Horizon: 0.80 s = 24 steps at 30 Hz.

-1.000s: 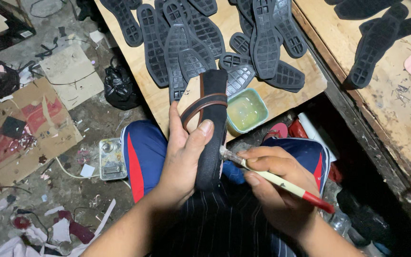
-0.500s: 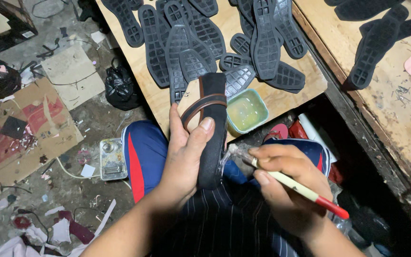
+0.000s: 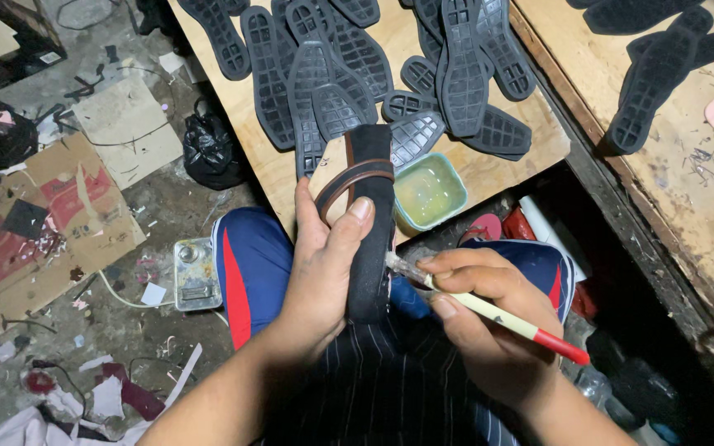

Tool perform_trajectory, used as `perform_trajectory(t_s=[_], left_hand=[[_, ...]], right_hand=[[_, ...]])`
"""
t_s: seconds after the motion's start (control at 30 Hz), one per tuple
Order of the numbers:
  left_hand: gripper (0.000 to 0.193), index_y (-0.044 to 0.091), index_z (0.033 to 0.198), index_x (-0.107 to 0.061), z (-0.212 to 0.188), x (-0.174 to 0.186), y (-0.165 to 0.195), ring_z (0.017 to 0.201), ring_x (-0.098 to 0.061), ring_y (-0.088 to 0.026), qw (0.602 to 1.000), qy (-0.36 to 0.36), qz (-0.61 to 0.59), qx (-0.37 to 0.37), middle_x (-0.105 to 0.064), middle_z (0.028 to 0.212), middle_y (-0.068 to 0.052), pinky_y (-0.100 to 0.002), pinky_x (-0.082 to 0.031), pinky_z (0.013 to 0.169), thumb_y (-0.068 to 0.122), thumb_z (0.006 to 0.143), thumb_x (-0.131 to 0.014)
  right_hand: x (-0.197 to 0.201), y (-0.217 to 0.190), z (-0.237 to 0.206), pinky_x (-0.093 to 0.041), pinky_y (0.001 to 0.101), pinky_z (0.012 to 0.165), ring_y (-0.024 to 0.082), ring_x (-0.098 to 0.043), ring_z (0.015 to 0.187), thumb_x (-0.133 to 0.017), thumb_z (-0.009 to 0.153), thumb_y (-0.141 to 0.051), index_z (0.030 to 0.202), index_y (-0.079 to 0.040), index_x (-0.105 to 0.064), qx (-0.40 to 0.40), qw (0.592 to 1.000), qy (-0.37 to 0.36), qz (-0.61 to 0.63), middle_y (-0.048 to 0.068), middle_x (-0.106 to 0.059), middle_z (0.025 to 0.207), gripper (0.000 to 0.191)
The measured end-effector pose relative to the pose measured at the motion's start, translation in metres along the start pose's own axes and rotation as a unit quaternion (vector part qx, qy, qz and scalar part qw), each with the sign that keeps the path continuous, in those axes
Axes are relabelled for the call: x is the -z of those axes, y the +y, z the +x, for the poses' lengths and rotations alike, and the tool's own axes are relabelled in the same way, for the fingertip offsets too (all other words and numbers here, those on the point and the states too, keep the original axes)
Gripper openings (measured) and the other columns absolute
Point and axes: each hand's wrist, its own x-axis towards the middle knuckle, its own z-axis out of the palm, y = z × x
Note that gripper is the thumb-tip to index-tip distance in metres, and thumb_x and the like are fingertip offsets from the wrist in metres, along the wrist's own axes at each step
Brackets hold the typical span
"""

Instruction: The person holds a shoe upper in one hand and uses a brush to apply glue from a small container onto the edge of the shoe upper, rotating the shoe to coat different sections of the edge. Rubber soles are laid out on the workbench nearby.

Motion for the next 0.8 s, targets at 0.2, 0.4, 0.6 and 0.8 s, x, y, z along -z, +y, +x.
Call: perform_trajectory(t_s=[0.2,0.4,0.6,0.8], left_hand=[[0.093,0.011,0.158,0.007,0.003,-0.001,-0.002,0.085,-0.065,-0.018,1.000,0.020,-0.004,-0.004,-0.064,0.107,-0.013,-0.031,-0.058,0.072,0.020,0.095,-0.061],[0.087,0.005,0.159,-0.004,0.005,0.001,-0.003,0.089,-0.066,-0.017,0.999,0.009,-0.030,-0.023,-0.062,0.111,-0.013,-0.031,-0.059,0.074,0.020,0.097,-0.062],[0.096,0.011,0.157,0.002,0.007,0.001,-0.005,0.080,-0.066,-0.018,0.997,0.078,0.004,0.011,-0.065,0.108,-0.012,-0.030,-0.058,0.063,0.024,0.092,-0.066],[0.090,0.004,0.159,-0.005,0.008,0.002,-0.005,0.088,-0.066,-0.014,0.998,0.067,-0.010,-0.018,-0.064,0.113,-0.011,-0.029,-0.059,0.070,0.021,0.095,-0.065]], right_hand=[[-0.001,-0.006,-0.002,-0.060,0.0339,0.095,0.024,-0.073,0.107,-0.068,0.093,0.001,0.110,-0.003,-0.060,0.007,1.000,-0.005,-0.029,0.016,-0.070,0.118,0.019],[-0.003,-0.009,-0.002,-0.059,0.0342,0.096,0.024,-0.073,0.107,-0.070,0.092,0.002,0.109,-0.002,-0.062,0.013,1.000,-0.007,-0.020,0.016,-0.071,0.118,0.019],[0.004,-0.017,-0.002,-0.058,0.0346,0.094,0.025,-0.073,0.106,-0.071,0.090,0.002,0.107,-0.005,-0.063,0.009,0.998,-0.052,-0.027,0.016,-0.071,0.118,0.019],[0.002,-0.012,0.003,-0.059,0.0344,0.093,0.025,-0.072,0.106,-0.070,0.090,0.001,0.106,-0.005,-0.062,0.021,0.997,-0.017,-0.072,0.016,-0.070,0.119,0.020]])
